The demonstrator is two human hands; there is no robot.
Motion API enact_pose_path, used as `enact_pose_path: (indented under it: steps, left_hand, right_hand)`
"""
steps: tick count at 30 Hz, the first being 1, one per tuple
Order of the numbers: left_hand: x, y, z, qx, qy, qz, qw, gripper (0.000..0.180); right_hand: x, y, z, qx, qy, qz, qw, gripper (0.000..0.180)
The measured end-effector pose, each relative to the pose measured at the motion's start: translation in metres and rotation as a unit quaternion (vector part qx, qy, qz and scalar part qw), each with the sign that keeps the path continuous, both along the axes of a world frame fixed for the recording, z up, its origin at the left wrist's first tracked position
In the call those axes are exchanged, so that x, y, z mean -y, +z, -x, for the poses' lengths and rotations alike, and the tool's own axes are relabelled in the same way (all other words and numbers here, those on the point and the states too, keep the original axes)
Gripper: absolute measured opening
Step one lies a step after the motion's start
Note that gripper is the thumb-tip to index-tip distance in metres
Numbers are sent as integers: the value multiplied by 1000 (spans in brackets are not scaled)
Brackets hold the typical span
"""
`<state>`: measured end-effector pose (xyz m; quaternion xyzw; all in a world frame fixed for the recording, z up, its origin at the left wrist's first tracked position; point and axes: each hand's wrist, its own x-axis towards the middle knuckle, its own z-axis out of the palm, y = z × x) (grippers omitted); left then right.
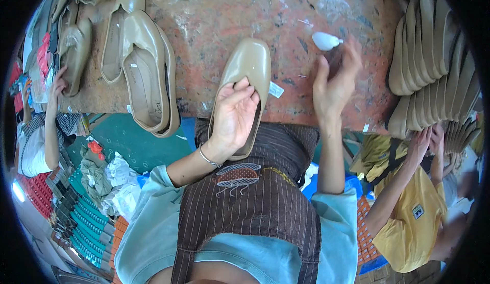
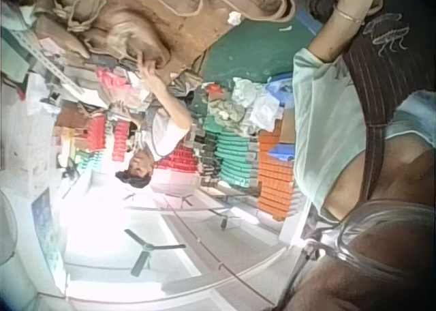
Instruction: Attaching decorative buckles to beige shoes using glue.
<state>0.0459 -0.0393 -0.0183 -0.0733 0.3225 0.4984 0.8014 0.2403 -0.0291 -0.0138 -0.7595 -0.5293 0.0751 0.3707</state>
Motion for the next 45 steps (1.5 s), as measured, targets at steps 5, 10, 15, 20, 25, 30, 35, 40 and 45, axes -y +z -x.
enact_pose_path:
  steps: [5, 10, 15, 20, 25, 30, 35, 40, 45]
  left_hand:
    - [0, -3, -2, -5, 9, 17, 1000, 18]
    - [-5, 0, -5, -30, 1, 12, 999, 17]
    - [-5, 2, -4, -30, 17, 28, 999, 18]
    - [-7, 3, -4, -6, 8, 10, 1000, 17]
    - [-10, 11, -3, -15, -12, 10, 1000, 16]
    - [-12, 15, -4, -34, -15, -9, 999, 19]
    - [-11, 13, -4, -29, -7, -15, 999, 20]
    - [-13, 15, -6, -44, -6, 15, 999, 21]
    - [-26, 26, -9, -120, -87, 50, 988, 28]
  right_hand:
    - [-12, 49, 53, 65, 130, -88, 985, 21]
    - [-146, 29, 95, 120, 117, 63, 984, 27]
    - [-191, 15, 105, 136, 90, 85, 983, 30]
    - [-115, 37, 63, -46, 136, 73, 987, 32]
    - [-19, 45, 49, -161, 178, 80, 968, 34]
    - [-9, 31, 57, -151, 183, 46, 970, 35]
    - [-12, 31, 59, -138, 187, 55, 971, 35]
    - [-8, 26, 58, -154, 176, 80, 969, 34]
    - [-10, 33, 60, -94, 187, 44, 977, 38]
